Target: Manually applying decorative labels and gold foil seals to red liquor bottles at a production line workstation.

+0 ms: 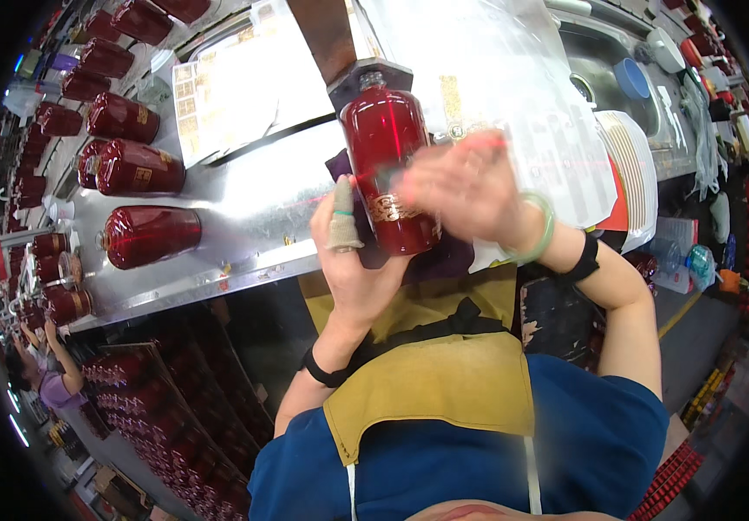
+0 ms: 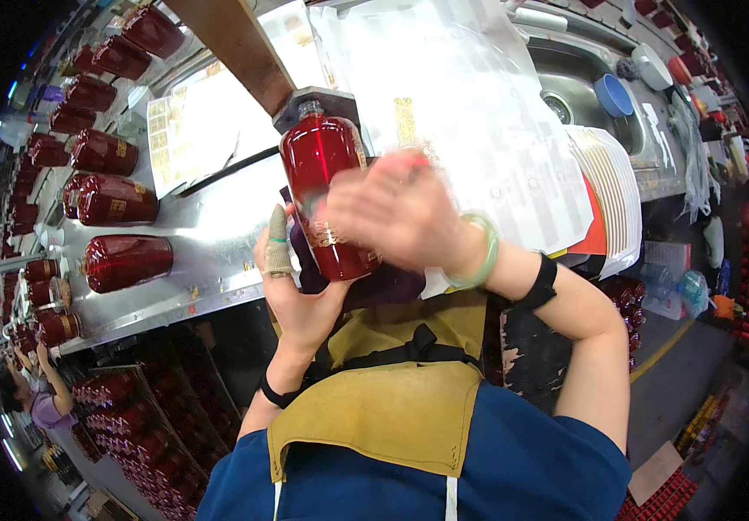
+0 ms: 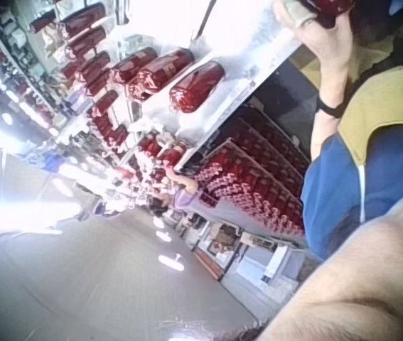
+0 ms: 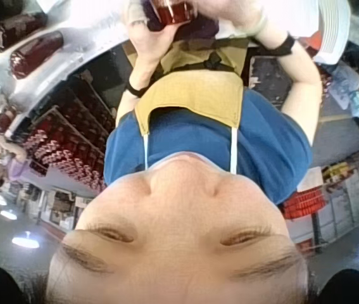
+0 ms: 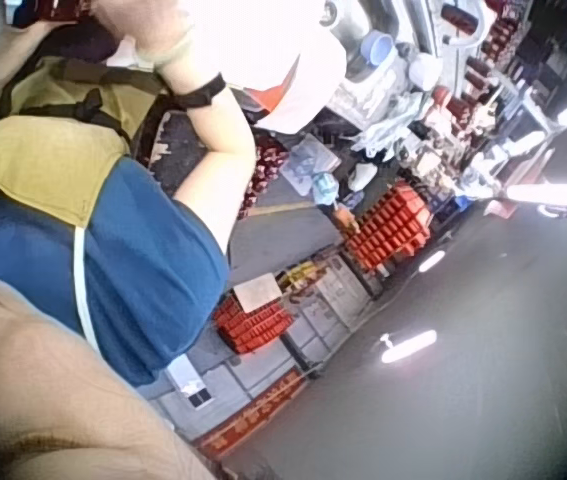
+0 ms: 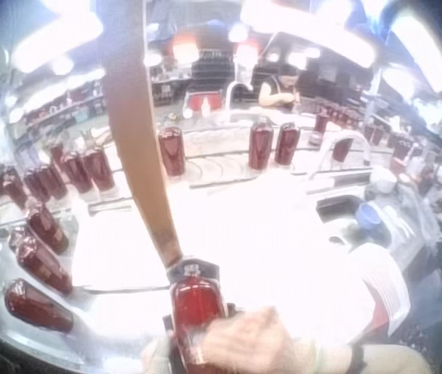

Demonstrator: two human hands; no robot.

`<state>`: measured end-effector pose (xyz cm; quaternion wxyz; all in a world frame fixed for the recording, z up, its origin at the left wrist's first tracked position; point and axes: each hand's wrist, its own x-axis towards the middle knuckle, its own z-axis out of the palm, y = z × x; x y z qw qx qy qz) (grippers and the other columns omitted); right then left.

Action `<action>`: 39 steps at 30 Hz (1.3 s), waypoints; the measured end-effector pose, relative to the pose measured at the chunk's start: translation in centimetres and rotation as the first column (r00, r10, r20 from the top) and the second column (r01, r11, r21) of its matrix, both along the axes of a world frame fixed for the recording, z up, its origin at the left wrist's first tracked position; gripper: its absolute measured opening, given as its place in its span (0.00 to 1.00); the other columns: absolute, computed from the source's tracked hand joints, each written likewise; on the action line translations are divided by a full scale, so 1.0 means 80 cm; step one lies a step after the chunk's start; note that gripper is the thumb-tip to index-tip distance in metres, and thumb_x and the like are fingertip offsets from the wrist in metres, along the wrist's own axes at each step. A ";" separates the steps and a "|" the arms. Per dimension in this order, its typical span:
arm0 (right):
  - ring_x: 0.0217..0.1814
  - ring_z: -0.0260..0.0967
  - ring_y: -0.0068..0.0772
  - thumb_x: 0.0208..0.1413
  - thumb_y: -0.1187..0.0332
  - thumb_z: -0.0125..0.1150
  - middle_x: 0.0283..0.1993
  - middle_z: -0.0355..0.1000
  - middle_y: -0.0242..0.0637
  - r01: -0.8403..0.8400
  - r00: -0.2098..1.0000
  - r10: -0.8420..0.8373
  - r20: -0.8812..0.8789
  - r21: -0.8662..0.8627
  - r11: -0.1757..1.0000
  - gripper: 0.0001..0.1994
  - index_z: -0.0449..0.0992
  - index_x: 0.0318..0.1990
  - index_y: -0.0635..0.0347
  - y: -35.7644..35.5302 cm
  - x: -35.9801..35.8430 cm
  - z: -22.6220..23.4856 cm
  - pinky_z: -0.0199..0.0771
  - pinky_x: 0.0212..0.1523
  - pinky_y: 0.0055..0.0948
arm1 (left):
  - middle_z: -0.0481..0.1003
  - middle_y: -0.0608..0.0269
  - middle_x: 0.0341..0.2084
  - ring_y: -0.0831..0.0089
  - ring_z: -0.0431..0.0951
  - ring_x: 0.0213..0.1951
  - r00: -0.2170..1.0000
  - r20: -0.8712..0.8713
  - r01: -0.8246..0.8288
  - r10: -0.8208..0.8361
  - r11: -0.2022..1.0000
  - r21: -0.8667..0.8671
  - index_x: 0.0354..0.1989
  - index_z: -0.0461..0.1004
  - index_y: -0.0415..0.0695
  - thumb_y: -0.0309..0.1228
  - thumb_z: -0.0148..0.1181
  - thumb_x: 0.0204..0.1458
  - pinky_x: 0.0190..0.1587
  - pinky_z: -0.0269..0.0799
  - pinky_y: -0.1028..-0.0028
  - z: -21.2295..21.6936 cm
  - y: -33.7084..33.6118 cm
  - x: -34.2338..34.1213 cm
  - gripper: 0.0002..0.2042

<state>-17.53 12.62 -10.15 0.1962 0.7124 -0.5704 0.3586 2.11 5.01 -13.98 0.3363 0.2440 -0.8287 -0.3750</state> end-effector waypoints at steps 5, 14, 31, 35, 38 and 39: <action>0.33 0.69 0.34 0.53 0.62 0.71 0.36 0.76 0.26 -0.112 0.988 0.107 0.114 0.034 0.993 0.10 0.85 0.42 0.50 -0.005 0.023 0.004 0.69 0.41 0.34 | 0.71 0.41 0.61 0.46 0.74 0.61 0.994 0.073 0.081 -0.084 0.995 0.054 0.71 0.60 0.30 0.28 0.78 0.44 0.64 0.69 0.59 -0.022 -0.014 0.012 0.45; 0.38 0.73 0.27 0.55 0.63 0.68 0.37 0.75 0.23 -0.192 0.975 0.194 -0.110 0.024 0.981 0.09 0.82 0.43 0.48 -0.001 0.006 0.006 0.73 0.47 0.32 | 0.70 0.40 0.64 0.46 0.71 0.64 0.999 -0.020 0.042 -0.041 0.998 0.043 0.72 0.60 0.29 0.25 0.77 0.43 0.67 0.66 0.58 -0.007 -0.010 0.003 0.45; 0.41 0.74 0.30 0.51 0.69 0.71 0.42 0.81 0.27 0.036 0.993 -0.037 0.113 0.010 0.999 0.12 0.83 0.44 0.49 -0.037 -0.052 0.026 0.70 0.43 0.34 | 0.68 0.38 0.66 0.50 0.71 0.67 0.988 0.053 0.141 -0.145 0.987 0.070 0.72 0.60 0.29 0.25 0.74 0.45 0.69 0.64 0.60 -0.015 -0.025 0.013 0.43; 0.42 0.75 0.20 0.53 0.69 0.67 0.48 0.80 0.20 -0.173 0.983 0.174 -0.054 0.031 0.985 0.11 0.84 0.44 0.44 0.027 -0.009 -0.013 0.72 0.43 0.28 | 0.69 0.38 0.66 0.51 0.71 0.66 0.984 0.066 0.161 -0.164 0.986 0.054 0.72 0.59 0.30 0.25 0.74 0.45 0.68 0.64 0.60 -0.020 -0.026 0.012 0.43; 0.35 0.68 0.21 0.48 0.68 0.69 0.43 0.75 0.18 -0.447 0.893 0.451 -0.007 0.119 0.887 0.12 0.83 0.43 0.47 0.060 0.038 -0.004 0.73 0.40 0.26 | 0.69 0.39 0.66 0.53 0.72 0.66 0.987 0.045 0.153 -0.155 0.987 0.050 0.72 0.60 0.30 0.25 0.74 0.45 0.67 0.65 0.62 -0.023 -0.026 0.013 0.43; 0.36 0.69 0.22 0.48 0.68 0.68 0.42 0.76 0.19 -0.391 0.920 0.390 0.034 0.085 0.916 0.12 0.84 0.42 0.48 0.061 0.035 -0.003 0.71 0.40 0.27 | 0.68 0.40 0.67 0.49 0.71 0.65 0.993 -0.014 0.117 -0.117 0.993 0.034 0.71 0.62 0.31 0.24 0.75 0.44 0.67 0.66 0.60 -0.025 -0.022 0.012 0.43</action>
